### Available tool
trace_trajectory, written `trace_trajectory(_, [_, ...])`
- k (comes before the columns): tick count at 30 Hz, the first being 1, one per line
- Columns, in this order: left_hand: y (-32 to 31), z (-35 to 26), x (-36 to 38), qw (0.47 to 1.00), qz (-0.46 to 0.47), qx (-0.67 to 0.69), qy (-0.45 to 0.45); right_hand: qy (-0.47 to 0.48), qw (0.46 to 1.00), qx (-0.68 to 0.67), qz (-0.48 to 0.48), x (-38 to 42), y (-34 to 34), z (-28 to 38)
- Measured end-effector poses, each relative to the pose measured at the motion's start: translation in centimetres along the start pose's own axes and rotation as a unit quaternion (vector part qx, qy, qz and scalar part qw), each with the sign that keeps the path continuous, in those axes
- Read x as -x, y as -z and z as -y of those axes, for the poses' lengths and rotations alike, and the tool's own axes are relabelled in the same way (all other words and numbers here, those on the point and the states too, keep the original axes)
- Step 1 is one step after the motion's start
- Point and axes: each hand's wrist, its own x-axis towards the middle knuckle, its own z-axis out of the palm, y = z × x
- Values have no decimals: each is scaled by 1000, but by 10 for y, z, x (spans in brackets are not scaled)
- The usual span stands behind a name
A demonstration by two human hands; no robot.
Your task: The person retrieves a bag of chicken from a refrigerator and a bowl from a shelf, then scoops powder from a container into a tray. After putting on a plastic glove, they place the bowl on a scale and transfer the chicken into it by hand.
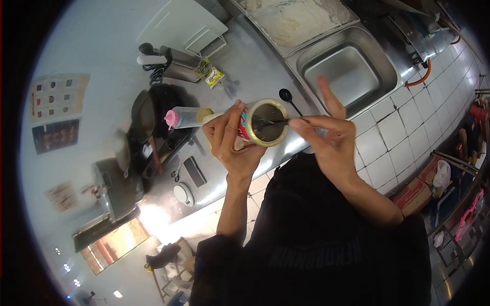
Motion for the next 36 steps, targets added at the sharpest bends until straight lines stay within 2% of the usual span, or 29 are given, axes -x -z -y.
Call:
trace_trajectory(6, [-27, -7, 6, 992, 36, 97, 68, -21, 999, -44, -16, -2, 42, -7])
trace_trajectory(7, [-32, -13, 4, 991, 32, 112, 72, -49, 996, -77, -23, -1, 46, -9])
trace_trajectory(12, [-49, -28, -2, 992, 53, 104, 51, -106, 983, -146, -19, -7, 66, -18])
trace_trajectory(15, [-59, -29, 0, 988, 76, 118, 59, -131, 973, -190, -31, -12, 78, -19])
trace_trajectory(17, [-63, -32, 2, 984, 88, 126, 94, -141, 968, -206, -36, -16, 87, -21])
trace_trajectory(21, [-68, -25, 10, 982, 68, 114, 137, -127, 975, -176, -52, -35, 114, -29])
trace_trajectory(23, [-68, -22, 13, 981, 42, 108, 154, -76, 984, -90, -129, -51, 130, -38])
trace_trajectory(24, [-66, -20, 14, 981, 22, 98, 169, -73, 986, -85, -125, -59, 139, -45])
trace_trajectory(26, [-60, -21, 13, 980, 20, 83, 179, -12, 981, 72, -178, -75, 155, -63])
trace_trajectory(27, [-56, -22, 10, 980, 22, 88, 176, -14, 976, 122, -182, -80, 157, -70])
trace_trajectory(30, [-52, -17, 16, 974, 11, 105, 200, 15, 974, 155, -166, -96, 157, -76])
trace_trajectory(36, [-49, -18, 20, 970, 21, 108, 215, 19, 980, 112, -166, -128, 156, -97])
